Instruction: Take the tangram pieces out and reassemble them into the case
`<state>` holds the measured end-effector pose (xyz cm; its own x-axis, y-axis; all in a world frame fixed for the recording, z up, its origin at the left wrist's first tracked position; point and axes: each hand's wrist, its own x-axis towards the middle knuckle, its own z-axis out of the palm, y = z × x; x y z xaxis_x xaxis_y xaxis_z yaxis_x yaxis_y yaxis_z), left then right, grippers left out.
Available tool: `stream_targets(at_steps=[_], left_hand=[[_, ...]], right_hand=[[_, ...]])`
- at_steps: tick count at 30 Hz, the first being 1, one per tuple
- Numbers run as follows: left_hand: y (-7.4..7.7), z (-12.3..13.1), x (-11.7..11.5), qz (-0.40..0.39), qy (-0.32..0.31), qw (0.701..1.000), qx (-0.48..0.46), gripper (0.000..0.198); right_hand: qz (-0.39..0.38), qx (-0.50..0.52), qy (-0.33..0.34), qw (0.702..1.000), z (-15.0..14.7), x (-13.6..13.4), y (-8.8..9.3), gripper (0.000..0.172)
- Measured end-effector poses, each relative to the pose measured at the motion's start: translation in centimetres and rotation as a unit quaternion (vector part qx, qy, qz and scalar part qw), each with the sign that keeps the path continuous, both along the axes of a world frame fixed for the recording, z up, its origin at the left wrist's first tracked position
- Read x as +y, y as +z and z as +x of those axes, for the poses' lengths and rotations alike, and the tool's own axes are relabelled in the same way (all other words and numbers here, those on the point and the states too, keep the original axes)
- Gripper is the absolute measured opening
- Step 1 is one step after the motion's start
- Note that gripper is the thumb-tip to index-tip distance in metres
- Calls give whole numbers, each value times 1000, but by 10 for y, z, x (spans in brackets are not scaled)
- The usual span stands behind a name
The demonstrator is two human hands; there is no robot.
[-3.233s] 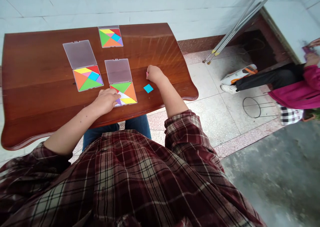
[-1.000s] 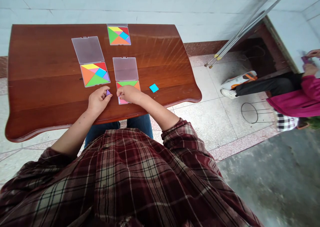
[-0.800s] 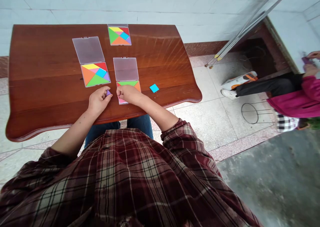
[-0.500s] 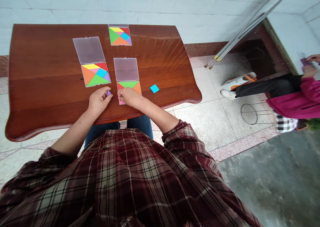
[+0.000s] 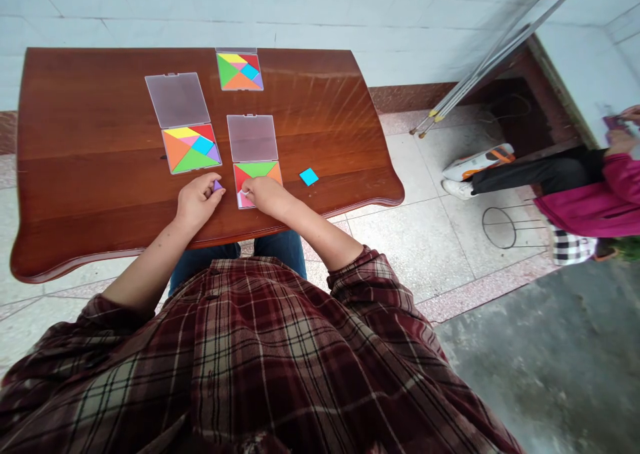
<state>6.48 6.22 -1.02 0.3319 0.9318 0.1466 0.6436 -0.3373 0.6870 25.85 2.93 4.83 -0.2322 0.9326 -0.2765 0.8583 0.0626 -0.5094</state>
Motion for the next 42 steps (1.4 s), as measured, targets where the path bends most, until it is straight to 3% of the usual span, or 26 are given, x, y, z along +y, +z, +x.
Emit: stream_targets(at_steps=[5,11,19,23,27,34,42], left_hand=[[1,0,0,-2,0,1000,2,26],[0,0,1,-1,0,1000,-4,26],[-3,-4,3,-9,23,995,-99,26],[6,1,2,-92,52,963,-246,21],[23,16,-4,-150,39,924,-349,22],[33,32,-10,-228,74,898,-370,11],[36,35,-8,-261,50,883,-387,12]], right_hand=[[-7,-39,33,999,-8,-1,-7,23],[-5,-11,12,1000,-5,0,-4,19],[50,160,-122,978,30,5,6,17],[46,232,-131,963,32,4,0,10],[25,279,-125,952,25,6,-8,6],[36,286,-119,950,29,6,-9,6],[33,323,-124,938,30,9,-8,9]])
